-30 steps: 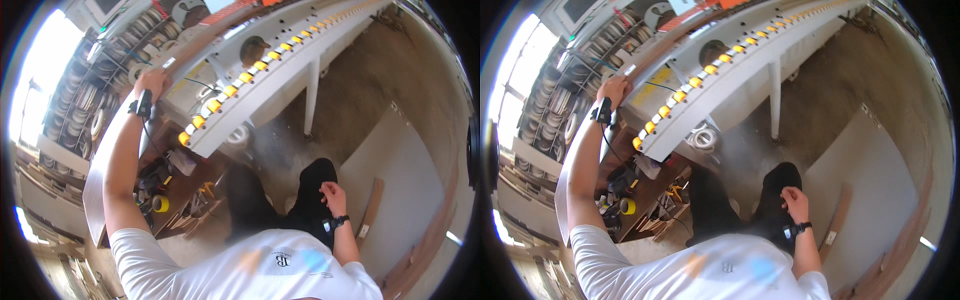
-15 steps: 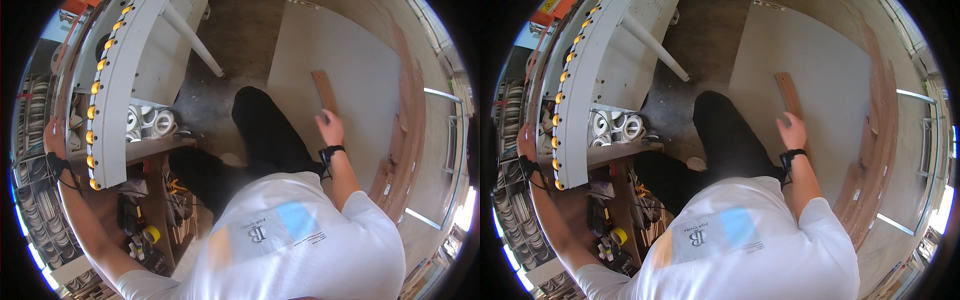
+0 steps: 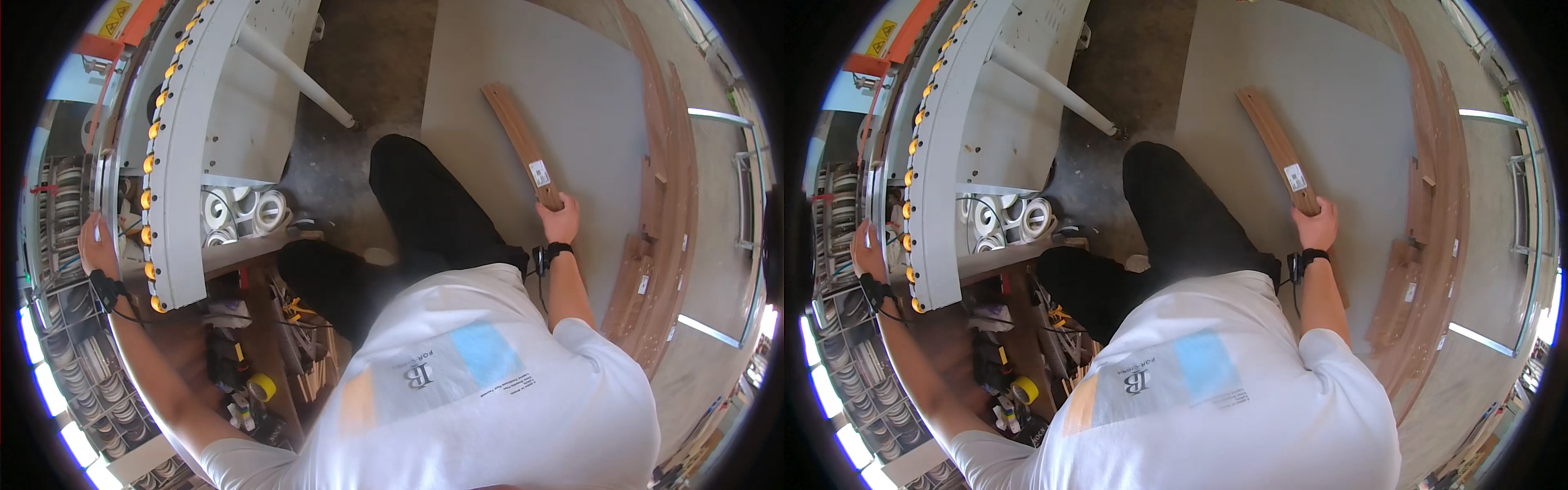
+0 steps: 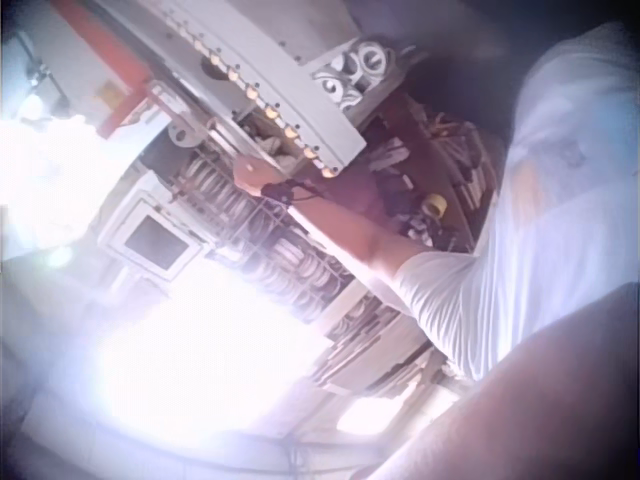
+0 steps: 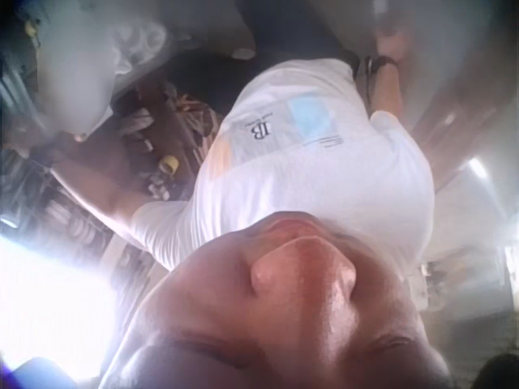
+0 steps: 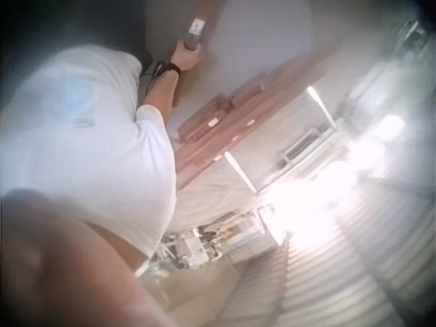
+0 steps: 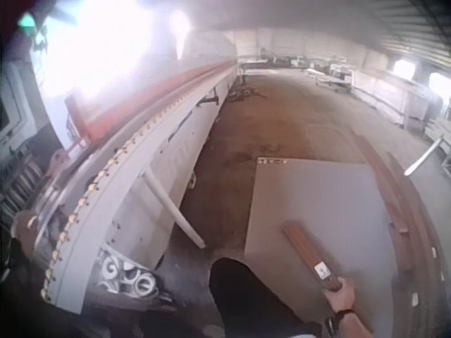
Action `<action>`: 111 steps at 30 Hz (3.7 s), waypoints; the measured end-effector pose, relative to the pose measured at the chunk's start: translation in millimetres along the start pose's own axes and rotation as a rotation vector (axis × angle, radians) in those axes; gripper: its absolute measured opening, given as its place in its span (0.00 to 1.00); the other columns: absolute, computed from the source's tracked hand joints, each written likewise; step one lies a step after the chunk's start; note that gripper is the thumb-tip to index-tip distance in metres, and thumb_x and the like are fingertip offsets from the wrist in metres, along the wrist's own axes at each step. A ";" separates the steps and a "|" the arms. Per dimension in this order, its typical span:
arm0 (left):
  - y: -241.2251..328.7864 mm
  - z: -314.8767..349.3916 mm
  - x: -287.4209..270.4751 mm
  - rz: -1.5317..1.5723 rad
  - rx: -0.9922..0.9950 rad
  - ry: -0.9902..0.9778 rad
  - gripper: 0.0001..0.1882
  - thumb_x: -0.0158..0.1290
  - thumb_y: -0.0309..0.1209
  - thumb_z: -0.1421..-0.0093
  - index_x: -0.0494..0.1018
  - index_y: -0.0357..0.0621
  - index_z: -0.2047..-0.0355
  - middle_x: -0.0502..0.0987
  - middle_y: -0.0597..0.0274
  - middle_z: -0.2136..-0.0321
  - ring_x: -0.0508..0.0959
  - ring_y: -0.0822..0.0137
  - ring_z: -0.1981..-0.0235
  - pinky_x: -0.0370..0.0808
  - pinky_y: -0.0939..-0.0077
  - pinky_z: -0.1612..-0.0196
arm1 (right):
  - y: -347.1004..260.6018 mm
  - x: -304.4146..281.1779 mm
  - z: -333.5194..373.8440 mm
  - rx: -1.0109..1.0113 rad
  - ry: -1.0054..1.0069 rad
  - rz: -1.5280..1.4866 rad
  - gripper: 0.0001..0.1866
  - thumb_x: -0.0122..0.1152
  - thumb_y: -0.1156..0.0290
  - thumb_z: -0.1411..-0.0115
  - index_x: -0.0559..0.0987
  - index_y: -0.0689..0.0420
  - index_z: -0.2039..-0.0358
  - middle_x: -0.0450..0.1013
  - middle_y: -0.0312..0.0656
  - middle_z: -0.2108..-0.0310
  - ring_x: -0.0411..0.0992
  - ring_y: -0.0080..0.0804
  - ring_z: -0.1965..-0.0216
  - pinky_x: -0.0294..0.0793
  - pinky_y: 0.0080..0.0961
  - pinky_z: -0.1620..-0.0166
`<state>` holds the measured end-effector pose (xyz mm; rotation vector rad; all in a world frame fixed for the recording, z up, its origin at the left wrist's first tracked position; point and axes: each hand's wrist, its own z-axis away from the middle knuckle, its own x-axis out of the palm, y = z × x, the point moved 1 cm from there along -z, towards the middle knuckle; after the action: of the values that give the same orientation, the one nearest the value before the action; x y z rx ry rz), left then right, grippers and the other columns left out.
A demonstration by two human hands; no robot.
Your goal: Feeding wooden planks into an industrial edge banding machine.
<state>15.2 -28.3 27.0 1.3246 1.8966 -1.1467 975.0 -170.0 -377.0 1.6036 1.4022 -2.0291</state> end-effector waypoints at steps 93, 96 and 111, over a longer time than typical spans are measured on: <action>80.0 -48.7 -32.3 -0.091 -0.364 -0.202 0.18 0.47 0.47 0.26 0.83 0.56 0.53 0.84 0.62 0.50 0.81 0.51 0.46 0.78 0.55 0.44 | -288.9 78.2 74.2 -0.016 -1.208 -0.680 0.13 0.67 0.57 0.29 0.87 0.54 0.57 0.84 0.32 0.60 0.76 0.18 0.72 0.74 0.18 0.72; 75.6 -52.8 -20.1 -0.051 -0.298 -0.037 0.19 0.50 0.49 0.28 0.85 0.53 0.56 0.85 0.62 0.51 0.80 0.51 0.44 0.78 0.55 0.43 | -283.9 74.9 69.1 0.016 -1.243 -0.778 0.13 0.66 0.59 0.27 0.85 0.54 0.52 0.83 0.34 0.54 0.77 0.20 0.68 0.78 0.20 0.70; -8.6 -62.8 49.0 0.098 -0.103 -0.056 0.24 0.52 0.52 0.26 0.81 0.41 0.56 0.83 0.41 0.58 0.82 0.37 0.54 0.76 0.44 0.52 | -177.7 25.0 15.1 0.122 -0.715 -0.830 0.18 0.66 0.53 0.30 0.86 0.53 0.50 0.81 0.31 0.64 0.76 0.20 0.66 0.75 0.21 0.63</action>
<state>-8.6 47.9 20.5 1.3010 1.8052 -1.0132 839.6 -77.8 -302.1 0.1546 1.7741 -2.7229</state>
